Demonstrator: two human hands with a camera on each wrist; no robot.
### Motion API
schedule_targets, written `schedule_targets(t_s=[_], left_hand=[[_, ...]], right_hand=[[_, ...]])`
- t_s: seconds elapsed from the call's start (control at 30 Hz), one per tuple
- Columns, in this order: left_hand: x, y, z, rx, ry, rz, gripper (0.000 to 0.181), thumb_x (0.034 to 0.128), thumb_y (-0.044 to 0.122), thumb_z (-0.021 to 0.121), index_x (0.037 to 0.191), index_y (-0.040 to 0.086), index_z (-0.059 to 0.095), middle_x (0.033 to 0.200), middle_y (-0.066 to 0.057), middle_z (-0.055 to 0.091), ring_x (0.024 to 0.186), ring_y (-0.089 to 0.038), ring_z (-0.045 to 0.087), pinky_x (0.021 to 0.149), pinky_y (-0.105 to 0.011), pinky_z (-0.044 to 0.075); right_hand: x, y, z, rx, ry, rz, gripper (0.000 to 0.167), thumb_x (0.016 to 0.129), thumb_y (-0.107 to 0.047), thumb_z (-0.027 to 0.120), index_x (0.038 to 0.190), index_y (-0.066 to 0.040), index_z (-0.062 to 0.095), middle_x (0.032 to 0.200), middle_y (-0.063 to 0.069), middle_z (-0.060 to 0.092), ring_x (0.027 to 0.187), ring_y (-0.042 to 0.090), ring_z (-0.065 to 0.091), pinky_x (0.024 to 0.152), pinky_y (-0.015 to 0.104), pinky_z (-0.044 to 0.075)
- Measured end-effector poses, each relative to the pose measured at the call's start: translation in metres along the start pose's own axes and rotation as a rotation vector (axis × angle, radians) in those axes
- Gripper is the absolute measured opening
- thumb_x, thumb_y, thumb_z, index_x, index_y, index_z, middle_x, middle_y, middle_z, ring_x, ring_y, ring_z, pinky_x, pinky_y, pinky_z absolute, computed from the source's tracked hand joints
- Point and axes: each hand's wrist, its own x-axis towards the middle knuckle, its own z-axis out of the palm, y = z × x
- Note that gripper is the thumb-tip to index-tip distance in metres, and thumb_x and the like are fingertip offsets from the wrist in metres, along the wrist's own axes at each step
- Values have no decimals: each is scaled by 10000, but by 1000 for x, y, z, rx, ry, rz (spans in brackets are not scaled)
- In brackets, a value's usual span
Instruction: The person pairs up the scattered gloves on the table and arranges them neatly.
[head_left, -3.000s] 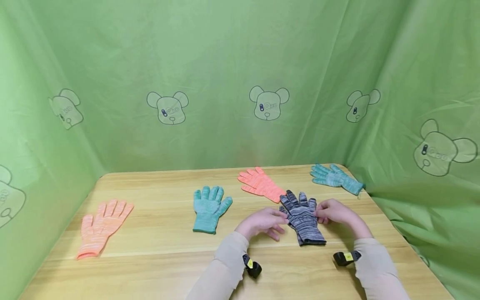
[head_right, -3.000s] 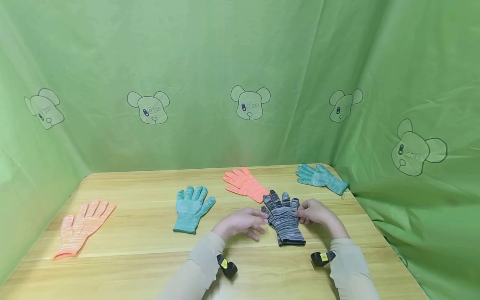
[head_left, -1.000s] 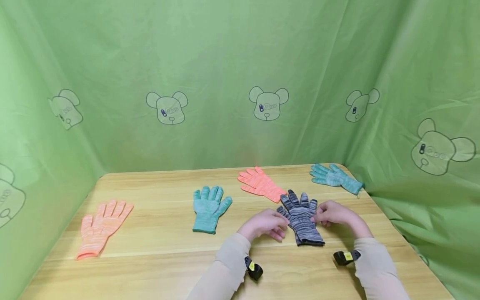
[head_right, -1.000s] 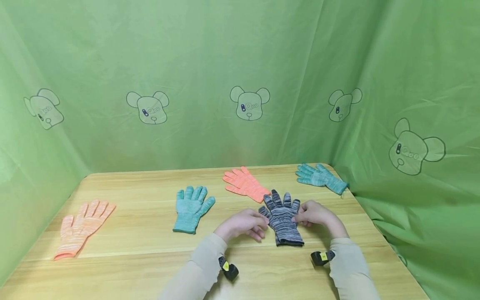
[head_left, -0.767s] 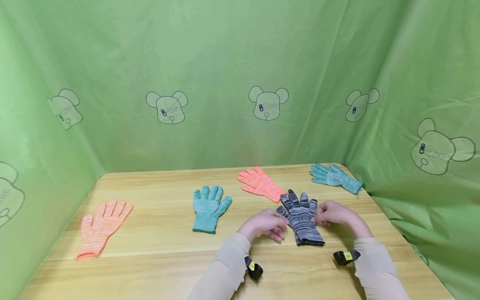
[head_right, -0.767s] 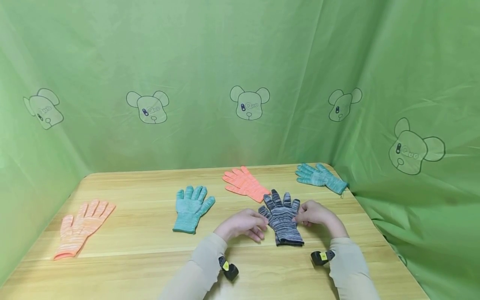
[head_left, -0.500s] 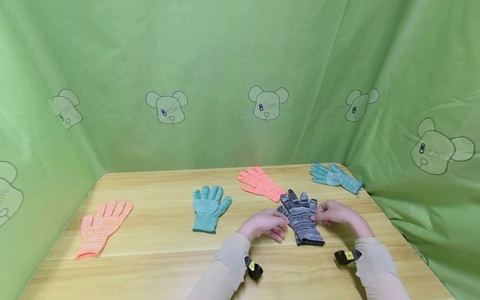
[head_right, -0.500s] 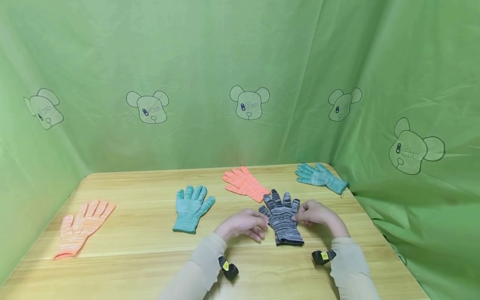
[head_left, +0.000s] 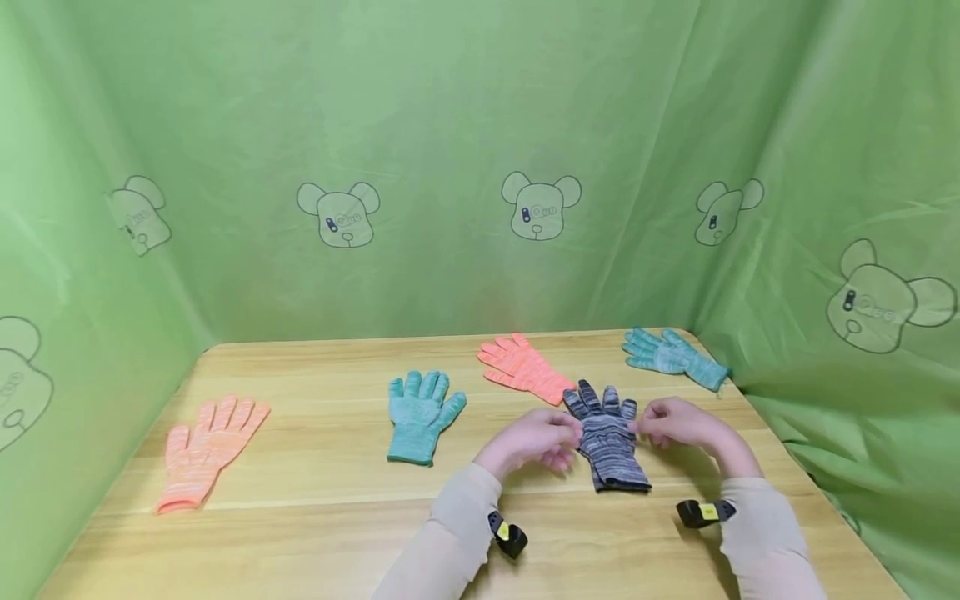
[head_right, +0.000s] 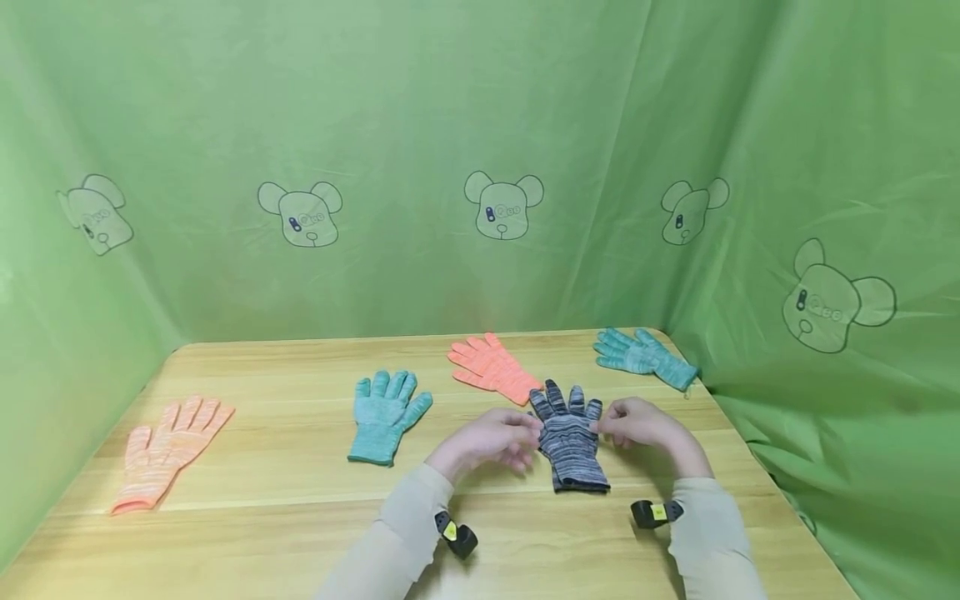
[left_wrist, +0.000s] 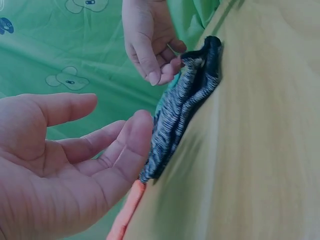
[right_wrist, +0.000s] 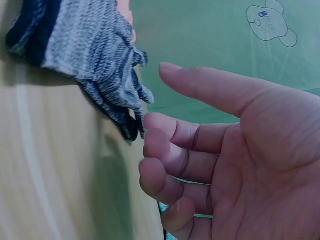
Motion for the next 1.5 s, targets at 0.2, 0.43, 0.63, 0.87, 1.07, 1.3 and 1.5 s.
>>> schedule_targets(t_s=[0.2, 0.43, 0.63, 0.87, 1.07, 1.3, 1.5], left_hand=[[-3, 7, -3, 87, 55, 33, 367, 948, 182, 591, 1274, 15, 601, 1162, -172, 665, 998, -336, 661, 737, -378, 593], [-12, 10, -15, 123, 112, 44, 356, 943, 215, 609, 1256, 44, 619, 1172, -101, 669, 1036, -294, 657, 821, -404, 575], [-23, 12, -25, 151, 141, 57, 370, 943, 217, 603, 1278, 61, 608, 1172, -93, 669, 1062, -314, 649, 835, -408, 567], [-35, 13, -36, 158, 170, 86, 349, 945, 215, 599, 1254, 54, 613, 1158, -119, 664, 1080, -349, 625, 888, -473, 542], [-43, 14, -48, 148, 201, 103, 352, 962, 219, 577, 1276, 61, 602, 1203, -172, 642, 1103, -350, 604, 935, -513, 516], [-53, 12, -63, 160, 214, 126, 343, 986, 214, 545, 1298, 81, 592, 1216, -201, 608, 1159, -385, 562, 968, -528, 502], [-62, 9, -79, 211, 212, 146, 353, 989, 237, 548, 1310, 95, 584, 1258, -167, 600, 1151, -325, 573, 991, -523, 494]], right_hand=[[-3, -4, -3, 15, 6, -21, 310, 934, -287, 624, 914, 20, 587, 782, 91, 616, 715, 194, 566, 652, 319, 508], [-4, -7, -4, 40, 8, -25, 304, 945, -276, 610, 969, 26, 590, 806, 98, 624, 725, 183, 570, 630, 297, 500], [-3, -8, -3, 66, 21, -29, 317, 945, -278, 609, 1016, 30, 585, 827, 93, 622, 733, 183, 582, 611, 283, 492], [-1, -8, -1, 66, 44, -21, 332, 946, -273, 608, 1061, 38, 587, 844, 99, 629, 721, 178, 592, 588, 279, 485], [0, -8, 0, 66, 55, -38, 352, 958, -238, 589, 1103, 82, 574, 838, 104, 639, 716, 183, 602, 605, 284, 497], [1, -7, 1, 58, 88, -30, 361, 957, -253, 594, 1119, 69, 584, 861, 123, 653, 739, 202, 616, 632, 298, 511], [5, -4, 1, 40, 119, -44, 390, 958, -276, 599, 1145, 65, 580, 910, 143, 658, 780, 217, 619, 686, 330, 517]])
